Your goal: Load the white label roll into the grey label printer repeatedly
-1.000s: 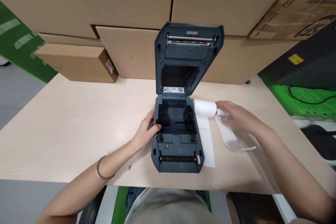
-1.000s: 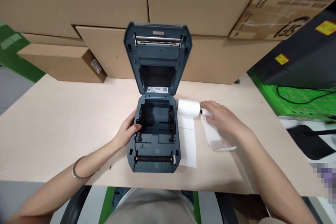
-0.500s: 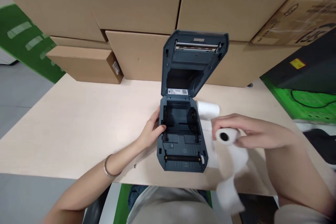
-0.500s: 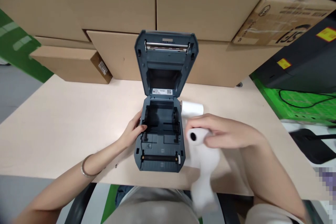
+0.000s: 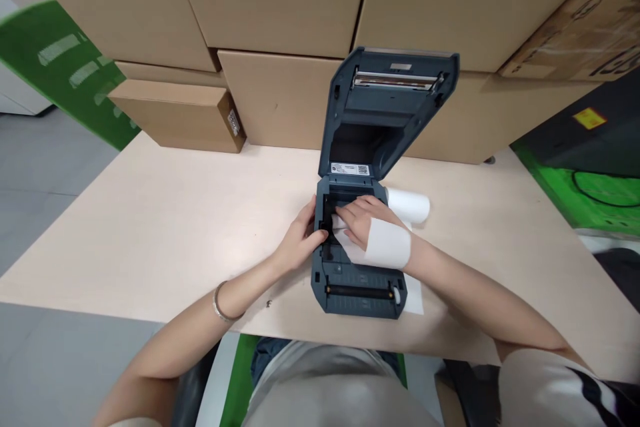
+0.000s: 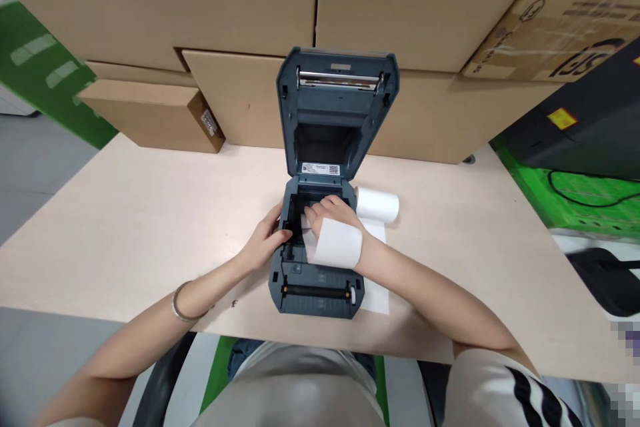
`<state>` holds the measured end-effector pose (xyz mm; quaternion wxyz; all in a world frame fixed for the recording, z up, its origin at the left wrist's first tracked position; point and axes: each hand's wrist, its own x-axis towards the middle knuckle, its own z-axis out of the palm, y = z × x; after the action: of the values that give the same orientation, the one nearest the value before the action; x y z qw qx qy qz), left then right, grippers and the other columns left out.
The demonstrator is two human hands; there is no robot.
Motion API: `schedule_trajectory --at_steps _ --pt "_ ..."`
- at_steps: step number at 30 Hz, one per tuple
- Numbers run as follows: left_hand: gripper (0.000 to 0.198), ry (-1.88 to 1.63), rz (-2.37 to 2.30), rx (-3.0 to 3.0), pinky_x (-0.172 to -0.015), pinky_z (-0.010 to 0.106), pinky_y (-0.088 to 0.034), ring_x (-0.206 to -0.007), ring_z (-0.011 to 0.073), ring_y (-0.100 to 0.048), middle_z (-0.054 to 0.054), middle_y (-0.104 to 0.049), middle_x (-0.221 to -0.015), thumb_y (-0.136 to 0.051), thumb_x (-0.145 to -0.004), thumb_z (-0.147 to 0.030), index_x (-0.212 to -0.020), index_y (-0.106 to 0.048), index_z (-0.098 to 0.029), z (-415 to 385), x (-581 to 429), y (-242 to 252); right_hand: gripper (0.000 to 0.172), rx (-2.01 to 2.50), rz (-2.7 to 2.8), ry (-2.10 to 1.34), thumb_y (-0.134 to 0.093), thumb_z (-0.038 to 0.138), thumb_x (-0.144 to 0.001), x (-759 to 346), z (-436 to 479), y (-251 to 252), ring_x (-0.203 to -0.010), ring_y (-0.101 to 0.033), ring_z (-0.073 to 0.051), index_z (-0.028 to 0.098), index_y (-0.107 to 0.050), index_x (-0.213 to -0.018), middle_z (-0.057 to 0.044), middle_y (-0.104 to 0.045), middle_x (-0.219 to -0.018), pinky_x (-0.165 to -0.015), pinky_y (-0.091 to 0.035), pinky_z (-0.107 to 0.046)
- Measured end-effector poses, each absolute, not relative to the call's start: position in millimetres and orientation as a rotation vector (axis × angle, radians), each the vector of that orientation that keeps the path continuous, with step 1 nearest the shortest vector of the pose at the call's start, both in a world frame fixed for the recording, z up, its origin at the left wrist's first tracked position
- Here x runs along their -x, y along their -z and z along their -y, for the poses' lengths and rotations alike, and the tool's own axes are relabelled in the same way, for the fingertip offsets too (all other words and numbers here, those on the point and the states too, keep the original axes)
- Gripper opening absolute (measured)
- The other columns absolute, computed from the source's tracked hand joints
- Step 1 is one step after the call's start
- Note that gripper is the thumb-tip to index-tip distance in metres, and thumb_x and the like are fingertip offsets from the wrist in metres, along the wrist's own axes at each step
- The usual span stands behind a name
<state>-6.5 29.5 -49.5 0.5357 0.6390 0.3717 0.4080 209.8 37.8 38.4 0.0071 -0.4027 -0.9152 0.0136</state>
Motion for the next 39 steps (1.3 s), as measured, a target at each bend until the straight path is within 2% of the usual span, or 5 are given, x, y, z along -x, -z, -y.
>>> schedule_trajectory --at_steps 6,16,30,35,39 --pt "0.083 -0.993 -0.908 -1.557 -0.136 0.058 -0.032 -0.163 0.0379 -0.041 0.015 -0.043 -0.177 -0.066 -0.088 -0.029 -0.168 -0.043 -0.019 -29.9 6.7 51.8 0.03 1.063 2.558 0.013 -0.05 0.025 -0.11 -238.6 23.6 -45.8 -0.098 -0.081 -0.023 0.02 -0.076 -0.125 -0.007 -0.085 -0.115 -0.087 -0.065 -0.037" --pt "0.075 -0.956 -0.939 -1.492 -0.131 0.055 -0.042 -0.153 0.0385 -0.052 0.013 -0.055 -0.168 -0.069 -0.085 -0.029 -0.158 -0.055 -0.017 -28.5 2.4 31.1 0.061 0.973 2.57 0.165 -0.044 0.05 -0.112 -230.6 77.8 -24.5 -0.133 -0.071 -0.037 0.001 -0.07 -0.137 -0.023 -0.072 -0.145 -0.111 -0.062 -0.057" --pt "0.078 -1.129 -1.094 -2.09 -0.139 0.065 -0.023 -0.171 0.0396 -0.024 0.015 -0.029 -0.182 -0.063 -0.104 -0.049 -0.172 -0.029 -0.029 -9.4 19.5 30.6 0.044 1.014 2.547 0.189 -0.052 0.05 -0.11 -240.9 76.0 -24.0 -0.121 -0.073 -0.03 0.019 -0.075 -0.131 -0.015 -0.078 -0.136 -0.117 -0.051 -0.058" --pt "0.059 -1.15 -0.065 -2.947 -0.129 0.047 -0.048 -0.149 0.0306 -0.061 0.012 -0.071 -0.15 -0.052 -0.105 -0.061 -0.148 -0.063 -0.022 1.6 23.3 15.0 0.039 0.912 2.464 0.071 -0.043 0.047 -0.113 -259.6 67.6 -26.4 -0.12 -0.072 -0.026 0.024 -0.072 -0.125 -0.009 -0.08 -0.126 -0.127 -0.039 -0.056" --pt "0.036 -1.093 0.104 -3.161 -0.121 0.042 -0.057 -0.135 0.0294 -0.072 0.014 -0.077 -0.14 -0.059 -0.107 -0.044 -0.124 -0.074 -0.016 13.4 7.7 9.6 0.012 0.977 2.235 0.108 -0.062 0.02 -0.102 -276.7 47.0 -39.0 -0.103 -0.076 -0.021 0.026 -0.07 -0.108 -0.004 -0.081 -0.107 -0.123 -0.045 -0.05"
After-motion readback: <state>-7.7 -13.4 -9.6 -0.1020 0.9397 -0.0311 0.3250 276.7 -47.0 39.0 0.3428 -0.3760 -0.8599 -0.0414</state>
